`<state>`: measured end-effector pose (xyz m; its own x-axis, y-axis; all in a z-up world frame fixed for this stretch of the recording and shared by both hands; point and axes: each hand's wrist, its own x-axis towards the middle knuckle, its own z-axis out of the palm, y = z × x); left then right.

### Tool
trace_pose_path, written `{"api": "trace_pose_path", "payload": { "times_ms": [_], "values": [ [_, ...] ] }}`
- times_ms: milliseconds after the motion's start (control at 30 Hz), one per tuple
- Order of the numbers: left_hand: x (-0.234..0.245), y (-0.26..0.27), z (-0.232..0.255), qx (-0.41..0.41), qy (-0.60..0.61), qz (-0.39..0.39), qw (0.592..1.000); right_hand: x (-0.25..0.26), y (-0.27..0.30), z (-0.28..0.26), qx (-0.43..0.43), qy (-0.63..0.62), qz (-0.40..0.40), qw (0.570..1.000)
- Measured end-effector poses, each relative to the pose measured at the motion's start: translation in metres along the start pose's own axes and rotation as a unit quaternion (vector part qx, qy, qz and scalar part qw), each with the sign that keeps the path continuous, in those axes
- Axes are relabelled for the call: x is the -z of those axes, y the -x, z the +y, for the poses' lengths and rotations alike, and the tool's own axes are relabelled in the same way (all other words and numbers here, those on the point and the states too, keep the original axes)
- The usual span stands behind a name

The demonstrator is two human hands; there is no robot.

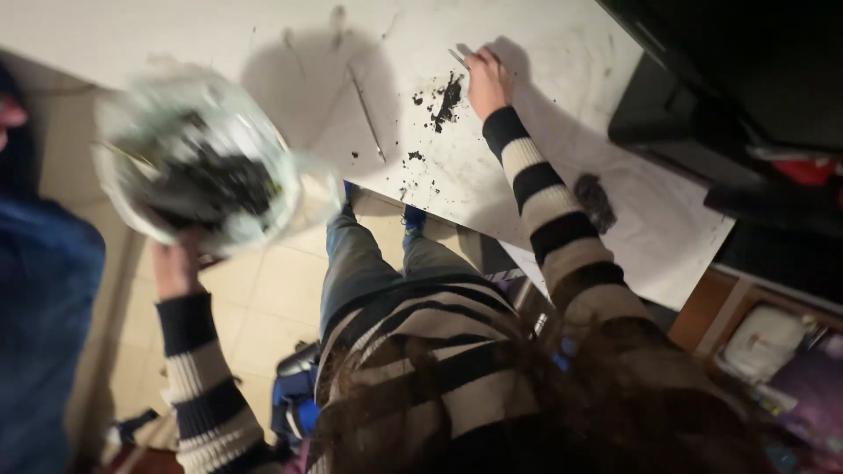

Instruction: Cleaning a black powder spill from a desk surface using a scraper and a scourer.

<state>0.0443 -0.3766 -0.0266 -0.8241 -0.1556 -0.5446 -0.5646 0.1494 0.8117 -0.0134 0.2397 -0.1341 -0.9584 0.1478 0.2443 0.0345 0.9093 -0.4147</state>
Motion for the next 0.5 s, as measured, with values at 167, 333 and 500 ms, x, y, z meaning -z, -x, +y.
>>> {"api": "trace_pose_path", "payload": {
  "times_ms": [167,333,500],
  "values": [
    [0.021,0.065,-0.177,0.077,0.004,-0.012,0.997,-0.043,-0.004,-0.011,0.080,0.045,-0.067,0.994],
    [-0.023,0.071,-0.291,-0.026,-0.296,-0.114,0.948,-0.067,0.021,-0.038,0.166,0.087,-0.061,0.980],
    [-0.115,0.031,-0.323,0.074,-0.432,-0.116,0.891,-0.066,0.052,-0.060,0.215,0.137,-0.039,0.966]
  ]
}}
